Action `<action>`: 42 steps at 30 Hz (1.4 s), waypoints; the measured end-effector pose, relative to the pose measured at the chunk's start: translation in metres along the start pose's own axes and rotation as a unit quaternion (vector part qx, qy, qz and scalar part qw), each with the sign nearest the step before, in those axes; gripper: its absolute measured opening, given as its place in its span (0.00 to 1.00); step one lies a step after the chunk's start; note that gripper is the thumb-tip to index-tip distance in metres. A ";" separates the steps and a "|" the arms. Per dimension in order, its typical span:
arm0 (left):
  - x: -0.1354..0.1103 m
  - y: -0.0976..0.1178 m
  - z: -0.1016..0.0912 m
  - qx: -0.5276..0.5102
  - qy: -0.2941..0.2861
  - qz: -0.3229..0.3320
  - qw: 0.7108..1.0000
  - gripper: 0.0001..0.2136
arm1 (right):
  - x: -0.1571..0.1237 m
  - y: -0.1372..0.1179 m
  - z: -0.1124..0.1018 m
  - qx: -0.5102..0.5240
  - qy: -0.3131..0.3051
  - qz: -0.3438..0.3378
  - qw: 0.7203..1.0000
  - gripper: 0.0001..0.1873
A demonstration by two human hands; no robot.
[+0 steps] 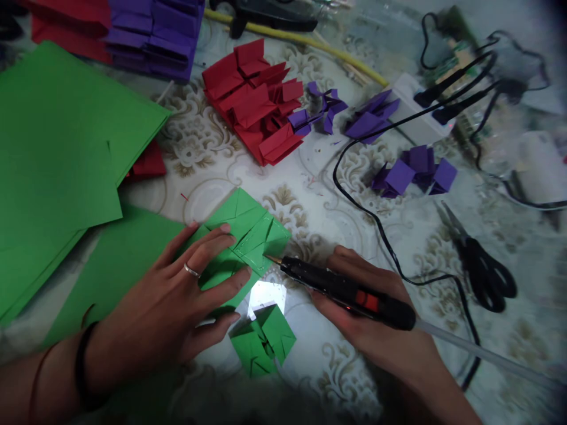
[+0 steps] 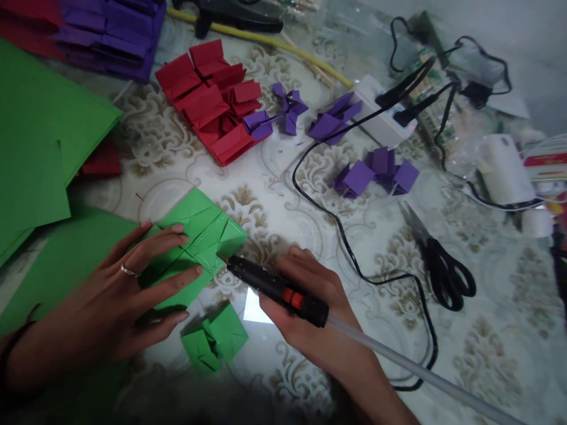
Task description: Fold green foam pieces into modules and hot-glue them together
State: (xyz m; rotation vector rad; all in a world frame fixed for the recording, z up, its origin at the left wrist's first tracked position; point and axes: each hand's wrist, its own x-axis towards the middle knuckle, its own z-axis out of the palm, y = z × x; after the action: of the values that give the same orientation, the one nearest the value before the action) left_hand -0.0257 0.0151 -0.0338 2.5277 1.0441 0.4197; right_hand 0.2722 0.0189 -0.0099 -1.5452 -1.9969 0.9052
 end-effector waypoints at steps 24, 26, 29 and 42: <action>-0.001 -0.001 0.003 -0.007 0.019 0.006 1.000 0.17 | 0.014 -0.011 0.014 -0.015 0.063 0.106 0.992 0.20; -0.001 0.000 0.003 -0.008 0.025 0.006 1.000 0.17 | 0.016 -0.010 0.016 -0.019 0.072 0.106 0.992 0.19; -0.001 0.001 0.003 -0.014 0.027 -0.007 1.000 0.16 | 0.017 -0.010 0.018 -0.021 0.083 0.108 0.990 0.20; 0.000 0.002 0.001 -0.022 0.024 -0.015 0.999 0.16 | 0.017 -0.016 0.018 0.001 0.090 0.114 0.989 0.20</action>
State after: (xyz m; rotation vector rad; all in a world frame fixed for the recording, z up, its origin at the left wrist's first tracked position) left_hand -0.0242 0.0136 -0.0341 2.4707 1.0773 0.4926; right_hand 0.2449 0.0291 -0.0109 -1.8130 -1.7194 0.8191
